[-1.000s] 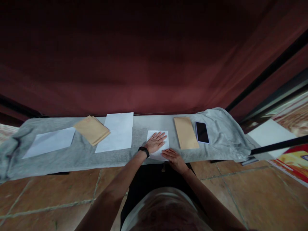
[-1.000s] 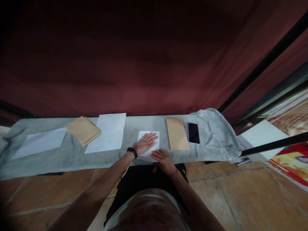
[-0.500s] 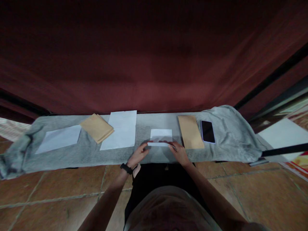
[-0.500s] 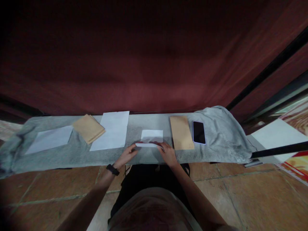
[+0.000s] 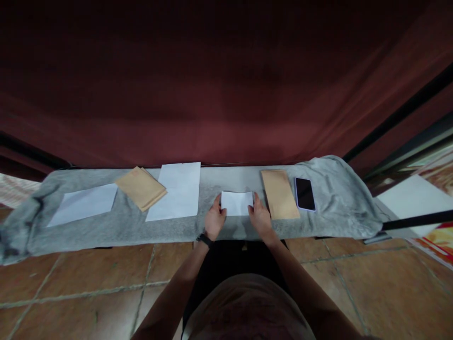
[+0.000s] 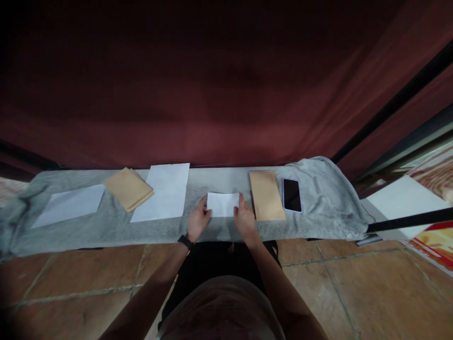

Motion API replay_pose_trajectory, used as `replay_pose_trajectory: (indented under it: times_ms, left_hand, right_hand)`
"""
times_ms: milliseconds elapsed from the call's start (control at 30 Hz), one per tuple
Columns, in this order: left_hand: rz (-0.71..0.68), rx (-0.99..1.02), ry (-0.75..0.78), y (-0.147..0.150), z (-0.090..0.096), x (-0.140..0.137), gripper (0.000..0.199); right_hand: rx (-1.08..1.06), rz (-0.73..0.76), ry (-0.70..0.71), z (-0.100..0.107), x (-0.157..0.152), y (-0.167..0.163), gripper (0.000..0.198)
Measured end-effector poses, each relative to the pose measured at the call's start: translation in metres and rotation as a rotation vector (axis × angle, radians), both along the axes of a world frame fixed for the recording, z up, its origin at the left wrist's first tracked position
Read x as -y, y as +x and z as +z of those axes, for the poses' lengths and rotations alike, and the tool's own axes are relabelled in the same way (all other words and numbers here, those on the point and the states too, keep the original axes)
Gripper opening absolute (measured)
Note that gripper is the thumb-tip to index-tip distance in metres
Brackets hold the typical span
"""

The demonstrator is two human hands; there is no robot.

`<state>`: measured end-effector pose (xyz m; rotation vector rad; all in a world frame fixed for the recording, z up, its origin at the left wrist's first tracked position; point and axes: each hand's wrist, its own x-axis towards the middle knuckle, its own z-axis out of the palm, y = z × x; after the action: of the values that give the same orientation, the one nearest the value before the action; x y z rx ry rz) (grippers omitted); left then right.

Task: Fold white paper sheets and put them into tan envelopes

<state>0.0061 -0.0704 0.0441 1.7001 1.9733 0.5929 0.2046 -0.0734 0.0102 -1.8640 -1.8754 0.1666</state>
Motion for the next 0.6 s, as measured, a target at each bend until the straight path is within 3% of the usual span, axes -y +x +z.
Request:
replay_pose_trajectory:
  times_ms: [167,267,400,600]
  left_hand:
    - [-0.068,-0.246,0.099,0.005,0.000,0.002,0.058]
    - [-0.240,-0.341,0.216,0.017,-0.008,0.000,0.053]
    - [-0.430,-0.385,0.193,0.033,-0.024,-0.004,0.055]
    - [-0.378,-0.432,0.175,0.029,-0.038,-0.006,0.058]
  right_hand:
    - [0.080,0.002,0.051,0.001,0.001,-0.008,0.049]
    - [-0.030,0.153,0.091,-0.001,-0.002,-0.024,0.043]
    - [-0.063,0.247,0.077,-0.008,-0.006,-0.044,0.047]
    - [0.099,0.221,0.082,-0.018,-0.003,-0.029,0.052]
